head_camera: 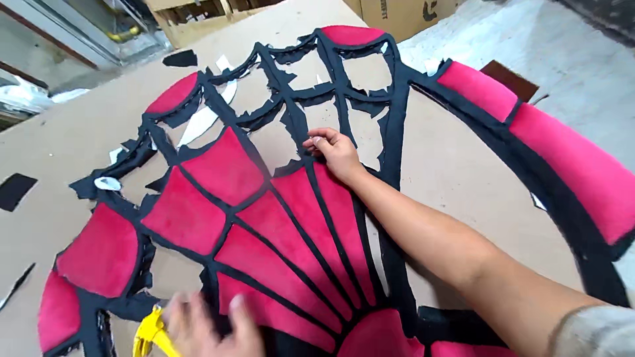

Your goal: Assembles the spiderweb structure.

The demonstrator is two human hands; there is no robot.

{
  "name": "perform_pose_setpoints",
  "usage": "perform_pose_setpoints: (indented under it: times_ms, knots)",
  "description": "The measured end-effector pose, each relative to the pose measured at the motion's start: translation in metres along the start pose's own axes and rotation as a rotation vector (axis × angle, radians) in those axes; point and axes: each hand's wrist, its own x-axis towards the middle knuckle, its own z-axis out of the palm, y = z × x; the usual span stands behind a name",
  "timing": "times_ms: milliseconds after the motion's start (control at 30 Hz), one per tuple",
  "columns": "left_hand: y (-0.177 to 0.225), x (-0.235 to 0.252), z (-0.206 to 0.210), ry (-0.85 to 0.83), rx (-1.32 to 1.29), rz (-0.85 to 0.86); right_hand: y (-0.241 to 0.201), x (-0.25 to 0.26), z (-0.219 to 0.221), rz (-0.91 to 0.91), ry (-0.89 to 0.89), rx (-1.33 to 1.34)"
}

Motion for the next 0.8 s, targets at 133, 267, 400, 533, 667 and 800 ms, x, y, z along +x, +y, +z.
perform_pose_setpoints:
  times_ms: [133,267,400,533,667,800]
  knots:
    - [0.101,0.088,0.107,-0.202,0.162,0.252,0.001,-0.003,-0.009,-0.015,0.032,0.303]
    - [0.132,0.111,0.16,-0.391,0.453,0.118,-0.002,-0.003,-0.009,0.051,0.04,-0.051]
    - [0.126,0.117,0.16,-0.314,0.483,0.246,0.001,-0.001,-0.009,0.078,0.06,-0.081]
    - [0.116,0.139,0.162,-0.353,0.453,0.312,0.002,-0.001,-0.006,0.079,0.062,-0.158]
    - [0.113,0.157,0.16,-0.459,0.382,0.27,0.001,-0.003,-0.007,0.089,0.029,-0.189]
    - [0.119,0.165,0.157,-0.516,0.423,0.219,0.002,-0.003,-0.007,0.049,0.017,-0.232]
